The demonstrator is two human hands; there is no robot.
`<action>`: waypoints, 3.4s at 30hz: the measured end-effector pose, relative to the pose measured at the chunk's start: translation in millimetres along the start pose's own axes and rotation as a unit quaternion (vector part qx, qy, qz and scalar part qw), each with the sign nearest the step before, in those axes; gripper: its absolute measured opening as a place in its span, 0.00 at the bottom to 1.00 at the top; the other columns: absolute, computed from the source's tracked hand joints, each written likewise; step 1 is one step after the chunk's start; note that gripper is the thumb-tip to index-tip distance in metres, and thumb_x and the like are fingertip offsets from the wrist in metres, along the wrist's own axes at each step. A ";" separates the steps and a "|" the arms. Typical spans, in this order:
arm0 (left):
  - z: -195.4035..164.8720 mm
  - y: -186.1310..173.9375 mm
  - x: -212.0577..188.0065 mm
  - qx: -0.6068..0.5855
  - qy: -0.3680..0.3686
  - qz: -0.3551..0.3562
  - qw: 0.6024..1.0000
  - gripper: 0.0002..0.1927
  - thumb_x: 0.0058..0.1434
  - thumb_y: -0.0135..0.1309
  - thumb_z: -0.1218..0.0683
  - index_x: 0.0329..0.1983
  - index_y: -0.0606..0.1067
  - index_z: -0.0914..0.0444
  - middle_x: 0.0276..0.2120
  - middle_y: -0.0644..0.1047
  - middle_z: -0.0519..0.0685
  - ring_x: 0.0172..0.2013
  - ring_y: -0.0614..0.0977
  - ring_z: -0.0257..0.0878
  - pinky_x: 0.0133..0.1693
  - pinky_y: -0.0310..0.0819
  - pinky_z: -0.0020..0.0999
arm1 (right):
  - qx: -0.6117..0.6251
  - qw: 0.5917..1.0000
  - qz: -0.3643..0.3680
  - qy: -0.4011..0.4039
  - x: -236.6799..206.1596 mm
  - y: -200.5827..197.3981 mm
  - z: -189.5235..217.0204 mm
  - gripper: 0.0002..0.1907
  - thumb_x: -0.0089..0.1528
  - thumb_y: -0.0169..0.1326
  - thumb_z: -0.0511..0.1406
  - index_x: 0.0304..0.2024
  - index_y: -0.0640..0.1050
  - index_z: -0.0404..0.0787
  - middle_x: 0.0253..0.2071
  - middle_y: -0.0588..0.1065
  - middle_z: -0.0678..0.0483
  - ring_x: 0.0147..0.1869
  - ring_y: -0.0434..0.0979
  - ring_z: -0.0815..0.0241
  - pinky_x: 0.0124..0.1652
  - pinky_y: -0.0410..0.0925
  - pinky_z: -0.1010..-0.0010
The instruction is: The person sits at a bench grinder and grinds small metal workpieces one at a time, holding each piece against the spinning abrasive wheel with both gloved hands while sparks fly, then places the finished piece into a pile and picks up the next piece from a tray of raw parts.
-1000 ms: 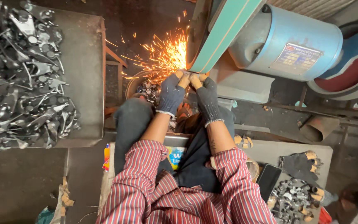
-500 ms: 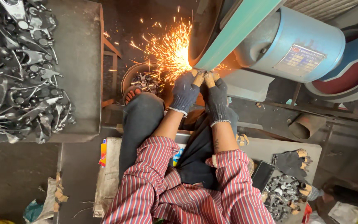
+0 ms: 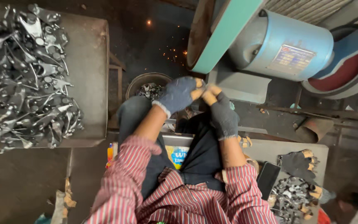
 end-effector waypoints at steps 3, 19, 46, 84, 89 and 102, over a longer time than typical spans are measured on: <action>-25.8 -4.8 -23.9 0.119 -0.071 0.080 0.987 0.41 0.44 0.67 0.42 0.58 0.70 0.67 0.47 0.75 0.67 0.39 0.80 0.62 0.38 0.76 0.51 | -0.332 0.940 -0.072 0.012 -31.3 2.0 15.2 0.20 0.63 0.61 0.49 0.52 0.82 0.46 0.43 0.83 0.50 0.47 0.82 0.53 0.45 0.70 0.66; 24.2 15.1 3.2 -0.537 -0.110 0.065 0.834 0.23 0.62 0.64 0.59 0.59 0.73 0.67 0.45 0.81 0.46 0.45 0.82 0.33 0.49 0.79 0.31 | 0.197 0.955 0.198 -0.101 36.7 17.9 -39.0 0.32 0.60 0.62 0.43 0.62 0.71 0.35 0.42 0.72 0.57 0.39 0.70 0.66 0.39 0.65 0.75; -86.6 -16.0 -59.2 -0.138 -0.134 -0.082 0.978 0.44 0.48 0.71 0.52 0.66 0.64 0.65 0.53 0.74 0.59 0.50 0.79 0.54 0.50 0.75 0.45 | 0.086 0.981 0.168 0.050 -58.5 5.6 29.4 0.21 0.61 0.57 0.47 0.53 0.82 0.46 0.34 0.83 0.50 0.35 0.83 0.56 0.40 0.72 0.67; -35.4 -17.5 -19.9 -0.291 -0.053 0.086 0.951 0.34 0.65 0.58 0.49 0.70 0.62 0.66 0.52 0.77 0.56 0.49 0.79 0.52 0.50 0.74 0.41 | -0.124 0.942 0.128 -0.286 20.6 -18.0 -19.2 0.13 0.73 0.50 0.38 0.49 0.77 0.34 0.41 0.76 0.52 0.45 0.77 0.60 0.45 0.68 0.70; -2.1 -9.0 -20.1 -0.082 -0.126 -0.042 0.988 0.20 0.70 0.48 0.45 0.57 0.77 0.61 0.45 0.81 0.60 0.45 0.83 0.56 0.45 0.75 0.43 | -0.118 0.984 0.009 -0.135 44.9 6.7 -43.4 0.16 0.70 0.51 0.40 0.48 0.80 0.34 0.39 0.82 0.56 0.42 0.79 0.67 0.44 0.72 0.73; 18.4 36.1 6.5 0.024 -0.118 -0.084 0.989 0.18 0.68 0.51 0.45 0.49 0.81 0.61 0.39 0.80 0.62 0.39 0.81 0.59 0.39 0.73 0.51 | 0.114 0.993 -0.033 -0.018 74.4 -16.4 -72.9 0.13 0.69 0.52 0.37 0.49 0.79 0.33 0.42 0.80 0.53 0.42 0.79 0.63 0.41 0.74 0.73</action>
Point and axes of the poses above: each hand's wrist, its own x-axis towards the middle knuckle, its own y-axis out of the palm, z = x × y, the point moved 2 cm from there along x, towards the middle knuckle
